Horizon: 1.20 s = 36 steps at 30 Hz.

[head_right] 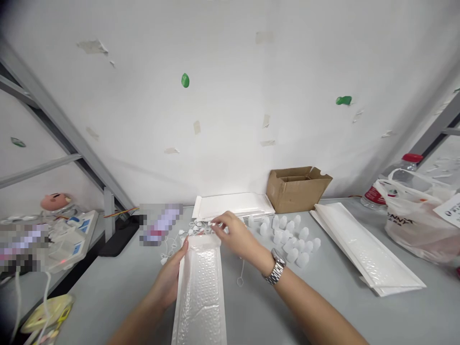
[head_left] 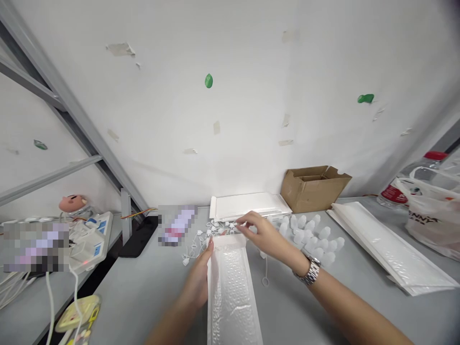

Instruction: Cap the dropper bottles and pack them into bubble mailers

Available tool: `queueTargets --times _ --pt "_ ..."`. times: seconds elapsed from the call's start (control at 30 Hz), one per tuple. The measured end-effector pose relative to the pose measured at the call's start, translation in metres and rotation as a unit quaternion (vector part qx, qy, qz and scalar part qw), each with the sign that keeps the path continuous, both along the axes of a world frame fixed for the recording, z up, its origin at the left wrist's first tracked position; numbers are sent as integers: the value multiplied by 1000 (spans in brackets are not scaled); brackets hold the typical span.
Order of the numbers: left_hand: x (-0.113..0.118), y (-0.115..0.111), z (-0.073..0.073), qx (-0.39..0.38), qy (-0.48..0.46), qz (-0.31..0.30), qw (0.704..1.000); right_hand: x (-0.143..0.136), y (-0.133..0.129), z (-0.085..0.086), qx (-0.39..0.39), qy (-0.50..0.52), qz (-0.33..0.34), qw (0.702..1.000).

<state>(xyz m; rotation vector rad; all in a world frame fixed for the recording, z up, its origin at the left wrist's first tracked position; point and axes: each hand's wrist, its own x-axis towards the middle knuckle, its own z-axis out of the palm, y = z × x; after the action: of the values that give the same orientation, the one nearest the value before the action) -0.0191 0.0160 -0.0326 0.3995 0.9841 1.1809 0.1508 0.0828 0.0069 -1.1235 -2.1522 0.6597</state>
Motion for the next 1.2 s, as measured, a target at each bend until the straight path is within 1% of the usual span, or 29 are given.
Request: queueTargets --times 0.03,0.1,0.27,0.37,0.53,0.6,0.67,0.73,0.8,0.93,1.0,1.1,1.2 --pt "0 1 0 -7 -5 -1 1000 4 6 -2 11 -17 -33 999" --pt "-1 2 0 -20 -12 -2 1000 8 15 -10 17 -44 -59 997" --pt "-1 2 1 -61 4 6 998 3 20 -29 35 -76 -45 996" --pt "-1 2 0 -65 16 12 998 0 18 -30 56 -60 -50 995" --pt "-1 2 -1 -59 8 3 998 2 12 -14 84 25 -71 994" --pt "-1 2 0 -52 7 0 999 1 8 -7 81 77 -63 992" --pt "-2 2 1 -42 11 4 999 -1 3 -4 68 132 -41 988" --pt "-2 1 1 -32 16 6 999 -5 -1 -4 56 176 -25 982" --pt "-2 0 1 -20 19 5 1000 -8 -5 -7 55 204 -28 977" --pt "-2 -1 0 -15 20 2 1000 -13 -12 -12 33 310 -33 950" --pt "-1 0 0 -15 25 9 1000 -15 -15 -12 21 336 -26 941" --pt "-1 1 0 -11 29 13 999 -18 -18 -14 7 265 -7 964" --pt "-1 2 -2 -9 33 5 999 -22 -17 -19 -34 190 15 981"
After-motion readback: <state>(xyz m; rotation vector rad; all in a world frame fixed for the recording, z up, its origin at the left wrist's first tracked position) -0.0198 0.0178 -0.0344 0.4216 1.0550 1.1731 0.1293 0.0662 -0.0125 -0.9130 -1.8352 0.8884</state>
